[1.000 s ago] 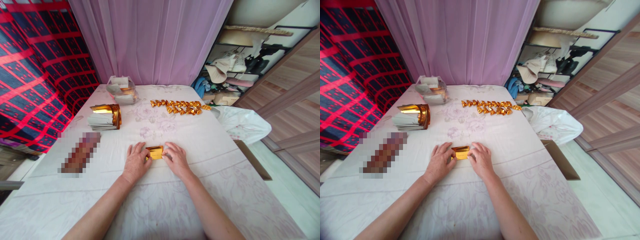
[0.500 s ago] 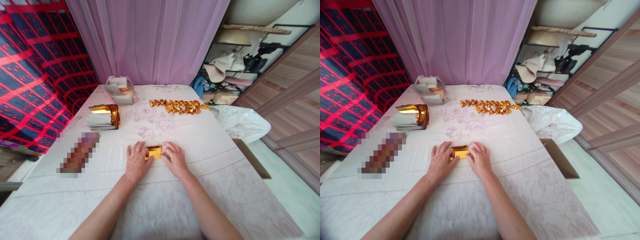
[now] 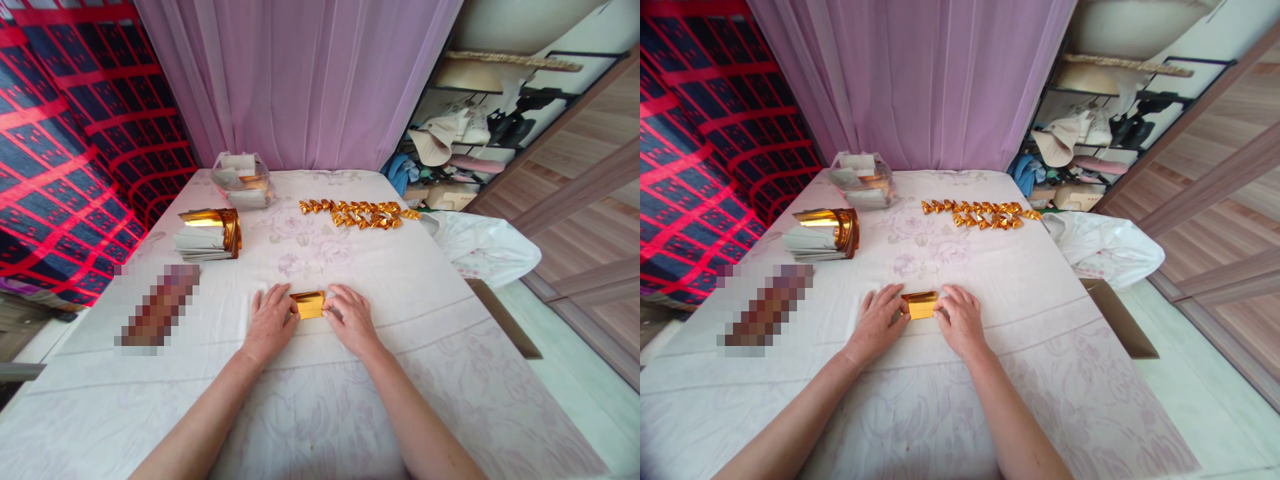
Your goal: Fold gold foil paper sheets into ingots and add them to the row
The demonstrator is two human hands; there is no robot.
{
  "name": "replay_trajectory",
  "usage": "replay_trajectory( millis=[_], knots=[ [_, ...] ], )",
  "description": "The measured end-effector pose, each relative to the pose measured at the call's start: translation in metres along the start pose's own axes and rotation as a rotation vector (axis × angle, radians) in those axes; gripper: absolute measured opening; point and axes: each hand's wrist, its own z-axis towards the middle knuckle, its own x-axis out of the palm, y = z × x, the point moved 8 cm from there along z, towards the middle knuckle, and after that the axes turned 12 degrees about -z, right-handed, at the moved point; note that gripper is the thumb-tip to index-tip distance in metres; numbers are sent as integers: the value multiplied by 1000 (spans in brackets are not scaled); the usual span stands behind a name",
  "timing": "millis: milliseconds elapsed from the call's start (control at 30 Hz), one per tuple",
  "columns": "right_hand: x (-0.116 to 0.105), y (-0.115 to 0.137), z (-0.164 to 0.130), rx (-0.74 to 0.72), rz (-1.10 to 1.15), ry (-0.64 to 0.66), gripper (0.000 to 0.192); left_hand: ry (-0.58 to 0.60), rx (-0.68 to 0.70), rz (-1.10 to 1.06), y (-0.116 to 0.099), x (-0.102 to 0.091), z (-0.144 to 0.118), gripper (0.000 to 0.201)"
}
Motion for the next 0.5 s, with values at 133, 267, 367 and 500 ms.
replay_trajectory(
  millis=[133, 267, 367, 500],
  knots=[
    [-12, 7, -6, -12, -47, -84, 18, -23, 5, -7, 0, 0, -1, 7],
    [-16, 34, -13, -139, -115, -41, 26, -31, 11, -6, -1, 0, -1, 7],
    [-10, 49, -18, -219, -141, 50, 36, -30, 8, -4, 0, 0, -1, 6],
    [-5, 48, -21, -213, -165, 86, 39, -14, 6, 7, 0, 1, -1, 6]
  ],
)
